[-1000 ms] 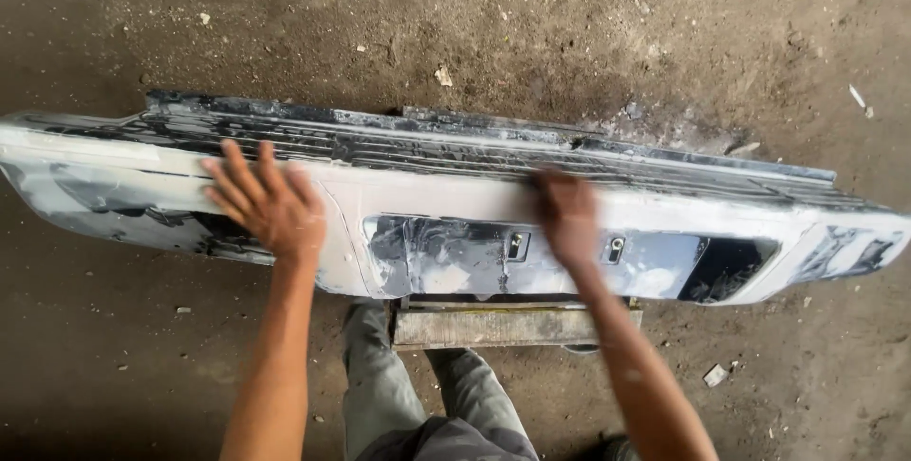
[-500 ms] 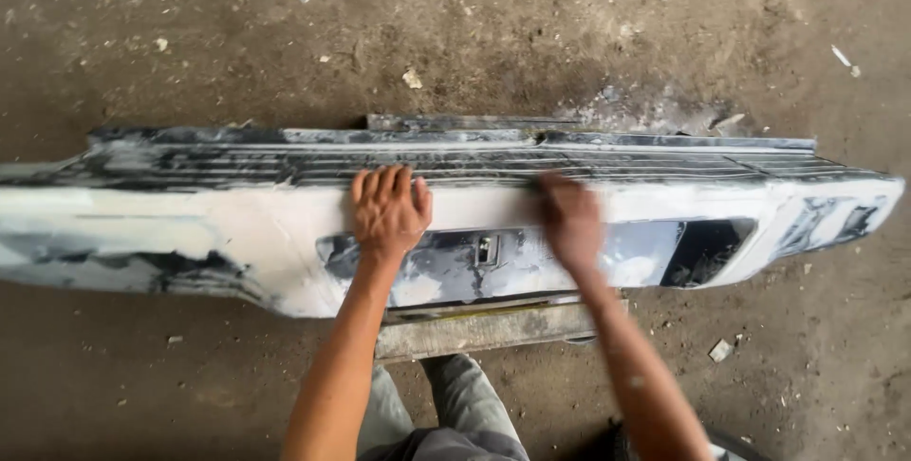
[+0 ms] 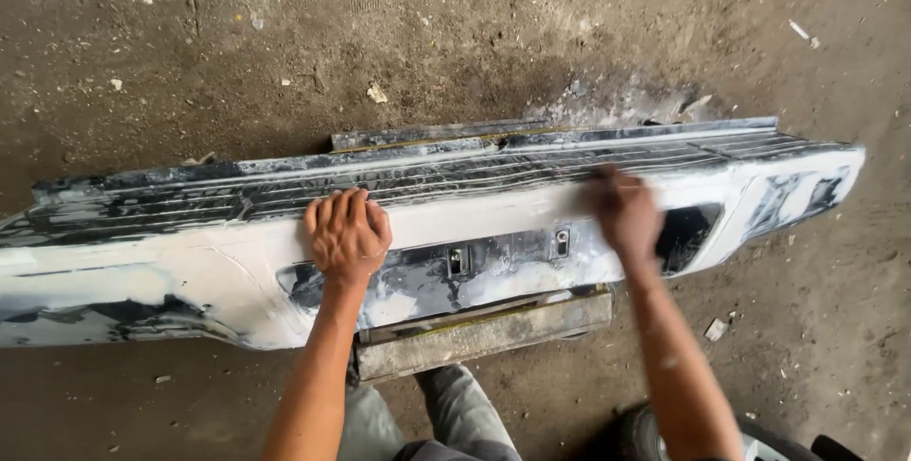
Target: The person scrubs a white car bumper with a sponge and soapy water. The bumper is resting on a wooden support. The person repeatedly dips the sponge into a bucket of water and continues scrubbing the surface.
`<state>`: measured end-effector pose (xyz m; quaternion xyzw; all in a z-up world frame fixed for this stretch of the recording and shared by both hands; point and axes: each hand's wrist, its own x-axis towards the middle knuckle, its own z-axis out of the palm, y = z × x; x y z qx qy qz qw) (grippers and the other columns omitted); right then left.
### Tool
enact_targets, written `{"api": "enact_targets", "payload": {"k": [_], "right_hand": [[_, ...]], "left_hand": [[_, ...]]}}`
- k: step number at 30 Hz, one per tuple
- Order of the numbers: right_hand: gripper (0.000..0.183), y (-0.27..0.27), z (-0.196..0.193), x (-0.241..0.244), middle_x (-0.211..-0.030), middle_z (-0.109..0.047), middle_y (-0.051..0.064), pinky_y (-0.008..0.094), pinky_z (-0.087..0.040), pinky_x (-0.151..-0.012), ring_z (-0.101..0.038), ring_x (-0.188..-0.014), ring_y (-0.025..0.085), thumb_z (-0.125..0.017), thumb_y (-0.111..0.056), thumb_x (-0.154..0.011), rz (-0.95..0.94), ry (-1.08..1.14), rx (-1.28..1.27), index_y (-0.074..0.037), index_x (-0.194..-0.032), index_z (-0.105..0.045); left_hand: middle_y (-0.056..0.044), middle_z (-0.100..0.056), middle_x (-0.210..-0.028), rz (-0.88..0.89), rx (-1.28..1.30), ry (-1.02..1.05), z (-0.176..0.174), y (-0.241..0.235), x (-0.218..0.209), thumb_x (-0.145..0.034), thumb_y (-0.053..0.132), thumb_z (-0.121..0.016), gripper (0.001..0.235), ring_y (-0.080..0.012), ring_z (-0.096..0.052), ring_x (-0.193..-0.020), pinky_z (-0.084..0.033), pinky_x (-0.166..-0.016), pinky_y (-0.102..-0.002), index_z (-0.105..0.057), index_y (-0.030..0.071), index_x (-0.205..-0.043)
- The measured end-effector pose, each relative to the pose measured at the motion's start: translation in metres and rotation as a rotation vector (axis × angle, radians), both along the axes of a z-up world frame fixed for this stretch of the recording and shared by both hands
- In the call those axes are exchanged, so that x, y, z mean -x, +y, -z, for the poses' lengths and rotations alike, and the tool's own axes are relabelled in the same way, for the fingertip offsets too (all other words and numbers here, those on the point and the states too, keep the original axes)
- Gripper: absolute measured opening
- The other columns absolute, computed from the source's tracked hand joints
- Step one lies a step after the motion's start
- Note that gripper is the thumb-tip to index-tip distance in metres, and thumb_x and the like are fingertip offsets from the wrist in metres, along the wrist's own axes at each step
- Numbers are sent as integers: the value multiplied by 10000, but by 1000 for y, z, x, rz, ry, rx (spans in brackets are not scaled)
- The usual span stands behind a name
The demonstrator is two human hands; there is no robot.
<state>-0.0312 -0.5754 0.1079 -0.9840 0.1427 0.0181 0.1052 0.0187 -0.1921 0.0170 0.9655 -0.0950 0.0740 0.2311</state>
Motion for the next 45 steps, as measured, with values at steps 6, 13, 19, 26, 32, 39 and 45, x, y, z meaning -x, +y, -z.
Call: {"api": "enact_targets", "payload": {"k": [6, 13, 19, 26, 32, 39, 45], "right_hand": [[461, 17, 66, 31, -1047, -641, 246, 410, -502, -623, -589, -822, 304, -560, -549, -1032, 119, -41, 360, -217, -1310, -717], [509, 10, 67, -40, -1010, -625, 188, 484, -471, -711, -522, -884, 307, -547, -571, -1053, -77, -16, 210, -162, -1326, -676], [558, 44, 72, 26, -977, -594, 166, 433, -424, -689, -471, -804, 266, -523, -562, -1041, -42, -24, 170, -144, -1386, -654], [571, 37, 78, 6, -1009, -585, 148, 419, -412, -726, -467, -846, 268, -520, -589, -1048, 10, 37, 258, -143, -1380, -652], [552, 18, 78, -8, -1031, -570, 162, 444, -434, -760, -481, -901, 280, -556, -611, -1035, -40, 42, 249, -176, -1346, -693], [506, 66, 50, 26, -1034, -617, 143, 492, -481, -815, -534, -962, 309, -576, -574, -1037, -29, 13, 188, -175, -1312, -721], [403, 1, 93, -2, -1121, -638, 219, 400, -525, -615, -605, -839, 295, -631, -547, -1065, 141, 141, 459, -181, -1217, -709]], "left_hand": [[-126, -759, -1055, -11, -24, -26, 4, 3, 3, -988, 277, -547, 319, -297, -688, -1014, -418, -1046, -460, -753, 37, -1038], [-129, -756, -1051, -9, 13, -69, -2, 5, 1, -1013, 272, -558, 303, -309, -683, -1010, -429, -1046, -467, -749, 37, -1031], [-138, -751, -1018, -13, -2, -8, 16, 4, 4, -973, 316, -553, 349, -289, -685, -968, -434, -1013, -466, -747, 30, -1026], [-138, -756, -1033, -44, 30, -66, -2, 2, -2, -984, 295, -541, 335, -304, -695, -988, -426, -1039, -458, -739, 27, -1022], [-139, -754, -1007, -13, 17, 19, 9, 3, 1, -976, 304, -541, 343, -291, -692, -951, -423, -1003, -460, -745, 31, -1019], [-130, -746, -1036, -17, 33, -23, 0, 3, 2, -976, 295, -551, 331, -301, -673, -995, -418, -1023, -475, -736, 22, -1006], [-121, -743, -1055, 14, 46, -1, -4, 5, 0, -983, 296, -555, 323, -302, -662, -1013, -415, -1021, -475, -740, 31, -1003]]}}
